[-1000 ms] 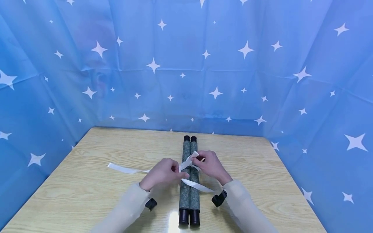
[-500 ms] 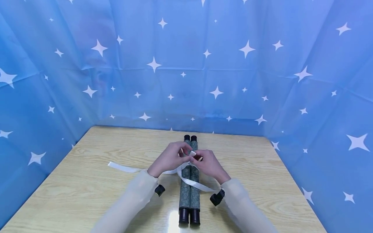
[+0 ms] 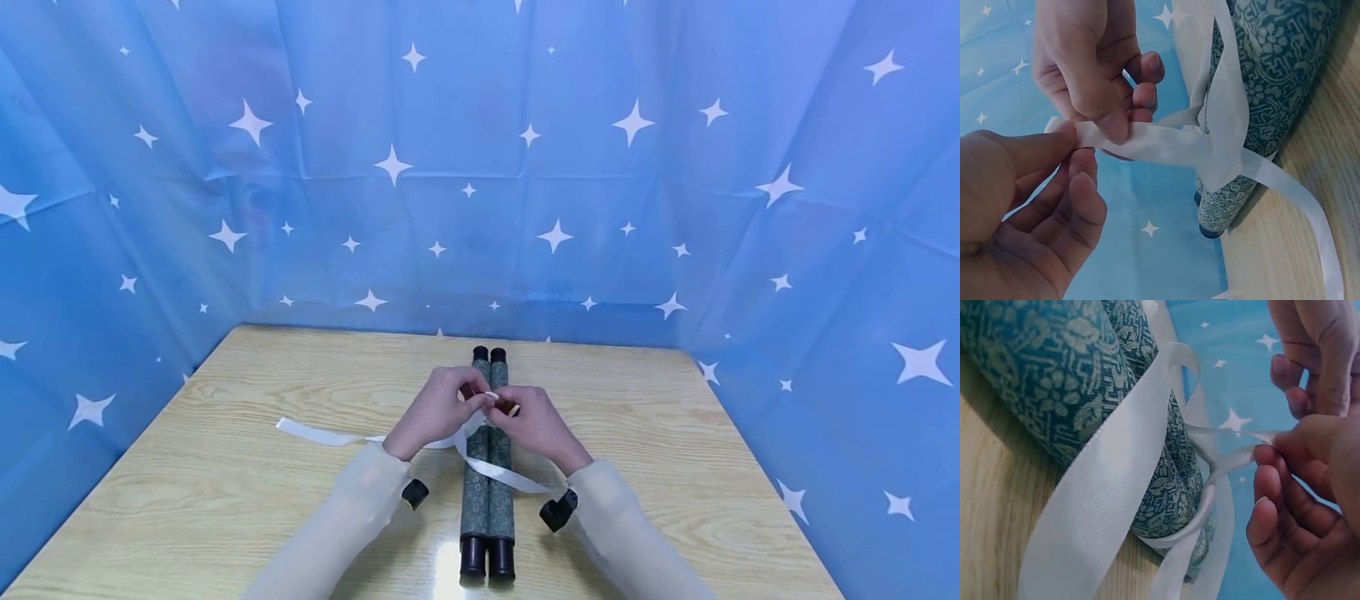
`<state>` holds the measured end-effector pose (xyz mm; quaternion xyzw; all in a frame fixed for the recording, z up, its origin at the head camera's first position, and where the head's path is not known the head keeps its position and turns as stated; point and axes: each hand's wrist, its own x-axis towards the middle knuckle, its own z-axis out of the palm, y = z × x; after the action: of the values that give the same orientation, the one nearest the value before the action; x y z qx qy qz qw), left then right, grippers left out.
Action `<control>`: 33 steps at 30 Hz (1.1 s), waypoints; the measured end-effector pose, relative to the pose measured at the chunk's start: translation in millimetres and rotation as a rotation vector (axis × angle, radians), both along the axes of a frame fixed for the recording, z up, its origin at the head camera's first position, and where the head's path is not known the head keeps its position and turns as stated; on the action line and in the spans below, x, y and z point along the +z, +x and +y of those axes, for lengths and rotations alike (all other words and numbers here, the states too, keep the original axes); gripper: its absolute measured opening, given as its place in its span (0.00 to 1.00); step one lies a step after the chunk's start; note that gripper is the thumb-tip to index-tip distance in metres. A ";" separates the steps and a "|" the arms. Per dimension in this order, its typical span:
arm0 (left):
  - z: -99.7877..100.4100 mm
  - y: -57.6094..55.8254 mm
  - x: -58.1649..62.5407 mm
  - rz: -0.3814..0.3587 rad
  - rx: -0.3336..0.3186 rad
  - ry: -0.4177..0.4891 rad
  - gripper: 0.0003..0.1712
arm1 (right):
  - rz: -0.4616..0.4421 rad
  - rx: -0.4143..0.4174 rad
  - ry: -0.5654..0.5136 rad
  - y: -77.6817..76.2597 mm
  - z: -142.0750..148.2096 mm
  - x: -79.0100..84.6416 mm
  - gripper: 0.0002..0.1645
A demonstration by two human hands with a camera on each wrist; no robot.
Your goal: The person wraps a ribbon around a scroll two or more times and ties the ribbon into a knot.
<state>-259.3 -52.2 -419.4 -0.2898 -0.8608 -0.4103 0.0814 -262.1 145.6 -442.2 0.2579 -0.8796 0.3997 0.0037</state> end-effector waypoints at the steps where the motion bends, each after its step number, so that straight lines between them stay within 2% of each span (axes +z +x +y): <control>1: -0.4 -0.4 -0.2 0.002 0.002 0.010 0.05 | -0.003 0.000 0.001 0.3 0.3 0.4 0.09; 9: -2.7 -5.3 -4.6 -0.044 0.001 0.091 0.05 | -0.046 -0.044 -0.005 7.4 7.0 3.4 0.10; 14: -3.8 -6.3 -6.1 -0.078 0.013 0.128 0.05 | -0.054 -0.052 0.046 14.6 16.5 1.1 0.13; 17: -4.3 -6.8 -6.9 -0.084 0.018 0.136 0.06 | -0.071 -0.014 0.102 21.7 24.8 -1.4 0.13; 22: -6.1 -7.0 -8.3 -0.096 0.028 0.157 0.06 | -0.133 0.098 0.184 33.8 37.5 -9.5 0.11; 27: -8.9 -6.2 -9.8 -0.119 0.060 0.181 0.05 | -0.213 0.205 0.205 44.1 46.6 -17.3 0.07; 30: -10.4 -5.8 -11.1 -0.135 0.063 0.191 0.05 | -0.226 0.220 0.214 48.4 52.9 -21.1 0.07; 33: -11.7 -5.3 -12.3 -0.148 0.062 0.192 0.05 | -0.217 0.196 0.210 51.2 60.9 -23.6 0.08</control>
<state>-264.5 -63.9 -431.7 -0.2227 -0.8298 -0.5084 0.0577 -211.0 206.5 -465.7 0.2968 -0.8823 0.3297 -0.1572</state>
